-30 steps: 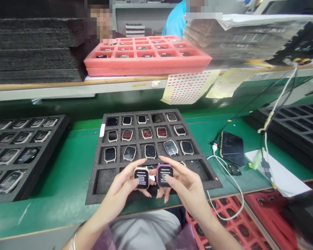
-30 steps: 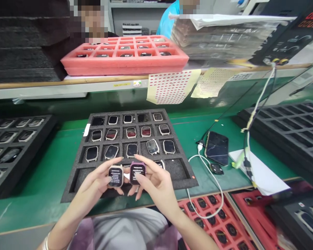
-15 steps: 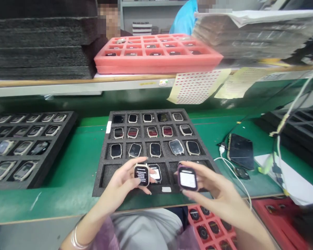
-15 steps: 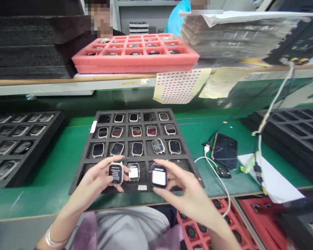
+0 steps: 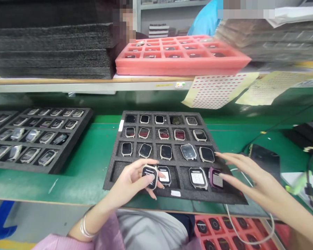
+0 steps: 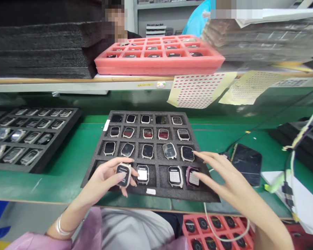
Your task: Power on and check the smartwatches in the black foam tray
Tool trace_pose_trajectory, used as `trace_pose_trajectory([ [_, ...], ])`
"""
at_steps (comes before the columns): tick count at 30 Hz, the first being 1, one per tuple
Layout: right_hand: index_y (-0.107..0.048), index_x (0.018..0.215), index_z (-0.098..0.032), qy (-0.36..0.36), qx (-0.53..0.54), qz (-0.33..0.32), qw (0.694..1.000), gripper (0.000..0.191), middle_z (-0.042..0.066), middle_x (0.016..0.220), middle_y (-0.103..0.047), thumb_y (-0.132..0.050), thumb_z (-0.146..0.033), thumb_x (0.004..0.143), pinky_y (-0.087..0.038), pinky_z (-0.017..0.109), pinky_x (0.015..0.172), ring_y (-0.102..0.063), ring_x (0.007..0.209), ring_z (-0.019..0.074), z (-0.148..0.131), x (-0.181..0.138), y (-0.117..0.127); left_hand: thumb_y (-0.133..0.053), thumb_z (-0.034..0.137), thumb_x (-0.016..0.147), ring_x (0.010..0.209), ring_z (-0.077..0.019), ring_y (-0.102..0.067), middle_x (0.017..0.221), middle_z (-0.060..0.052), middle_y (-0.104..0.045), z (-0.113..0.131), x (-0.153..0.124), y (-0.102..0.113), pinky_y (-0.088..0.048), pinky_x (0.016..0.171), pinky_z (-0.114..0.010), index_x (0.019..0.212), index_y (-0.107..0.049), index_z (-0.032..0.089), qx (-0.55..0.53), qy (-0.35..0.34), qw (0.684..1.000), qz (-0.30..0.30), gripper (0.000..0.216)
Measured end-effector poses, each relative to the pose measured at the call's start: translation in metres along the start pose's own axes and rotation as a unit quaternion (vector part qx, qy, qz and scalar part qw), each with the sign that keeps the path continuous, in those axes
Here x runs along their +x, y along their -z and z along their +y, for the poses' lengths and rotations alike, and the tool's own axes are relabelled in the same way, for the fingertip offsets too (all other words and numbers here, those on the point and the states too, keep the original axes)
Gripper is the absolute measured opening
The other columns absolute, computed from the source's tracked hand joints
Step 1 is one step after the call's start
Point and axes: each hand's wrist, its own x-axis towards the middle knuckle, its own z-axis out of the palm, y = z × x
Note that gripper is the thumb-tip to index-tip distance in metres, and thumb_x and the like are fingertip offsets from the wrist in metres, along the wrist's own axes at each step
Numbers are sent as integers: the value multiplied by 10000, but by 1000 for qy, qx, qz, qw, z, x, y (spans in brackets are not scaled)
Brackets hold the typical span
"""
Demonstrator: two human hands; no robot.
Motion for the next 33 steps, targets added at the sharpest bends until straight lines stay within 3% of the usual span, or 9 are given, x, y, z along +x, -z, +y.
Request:
trace_pose_trajectory([
  [4, -630, 1155, -229, 7, -32, -10, 999, 402, 104, 1166, -628, -467, -503, 910, -434, 519, 960, -569, 1085, 332, 2, 29, -7, -614, 195, 875, 838, -203, -674, 1033, -134, -685, 0, -1, 0, -596, 584, -246, 1183, -549, 143, 1, -7, 1000, -1, 320],
  [12, -636, 1026, -151, -42, -64, -11, 997, 464, 136, 999, -634, -420, -544, 908, -474, 442, 831, -620, 905, 298, 2, 53, -25, -606, 203, 879, 841, -203, -667, 1023, -134, -669, 2, -1, 0, -588, 590, -252, 1189, -534, 151, 19, 1, 1000, 3, 322],
  [17, -643, 956, -180, -57, -27, 28, 998, 524, 115, 945, -651, -504, -665, 811, -467, 383, 713, -602, 801, 270, 9, 55, -24, -732, 157, 765, 1003, -220, -631, 1303, -94, -498, 3, -9, 13, -583, 783, -330, 1365, -370, 323, 175, -33, 984, 28, 720],
  [19, -648, 929, -183, -76, -11, 56, 995, 549, 96, 890, -654, -553, -697, 759, -451, 355, 666, -572, 734, 243, 9, 54, -25, -693, 188, 806, 1065, -234, -603, 1331, -76, -472, 5, -15, 27, -539, 899, -391, 1361, -390, 343, 339, -81, 934, 77, 652],
  [21, -659, 898, -179, -97, 2, 87, 991, 554, 71, 818, -640, -588, -702, 729, -429, 336, 648, -536, 683, 217, 8, 51, -28, -652, 234, 847, 1145, -256, -550, 1310, -75, -505, 11, -21, 44, -460, 998, -443, 1357, -412, 324, 494, -125, 853, 116, 571],
  [23, -667, 866, -177, -114, 16, 119, 986, 537, 38, 728, -595, -611, -690, 718, -407, 323, 643, -502, 648, 195, 6, 48, -32, -656, 282, 847, 1218, -280, -483, 1300, -76, -526, 18, -27, 59, -389, 1051, -488, 1347, -426, 313, 596, -133, 785, 105, 552],
  [25, -674, 862, -182, -126, 39, 145, 981, 509, 8, 673, -536, -632, -666, 713, -391, 310, 634, -482, 626, 178, 5, 44, -37, -691, 346, 815, 1283, -306, -412, 1363, -89, -477, 23, -31, 69, -335, 1082, -521, 1340, -433, 303, 643, -118, 753, 73, 587],
  [29, -686, 889, -193, -154, 68, 164, 972, 483, -1, 681, -529, -668, -632, 687, -379, 299, 619, -478, 612, 165, 2, 43, -41, -754, 459, 722, 1418, -333, -194, 1541, -132, -218, 17, -32, 74, -210, 1149, -545, 1471, -187, 271, 610, -91, 783, 76, 959],
  [33, -670, 821, -199, -186, 72, 159, 967, 424, 27, 697, -590, -685, -600, 683, -391, 314, 601, -491, 609, 186, -8, 36, -40, -712, 465, 758, 1441, -334, -122, 1572, -130, -146, 5, -37, 71, -126, 1168, -551, 1498, -69, 260, 559, -87, 818, 99, 1001],
])
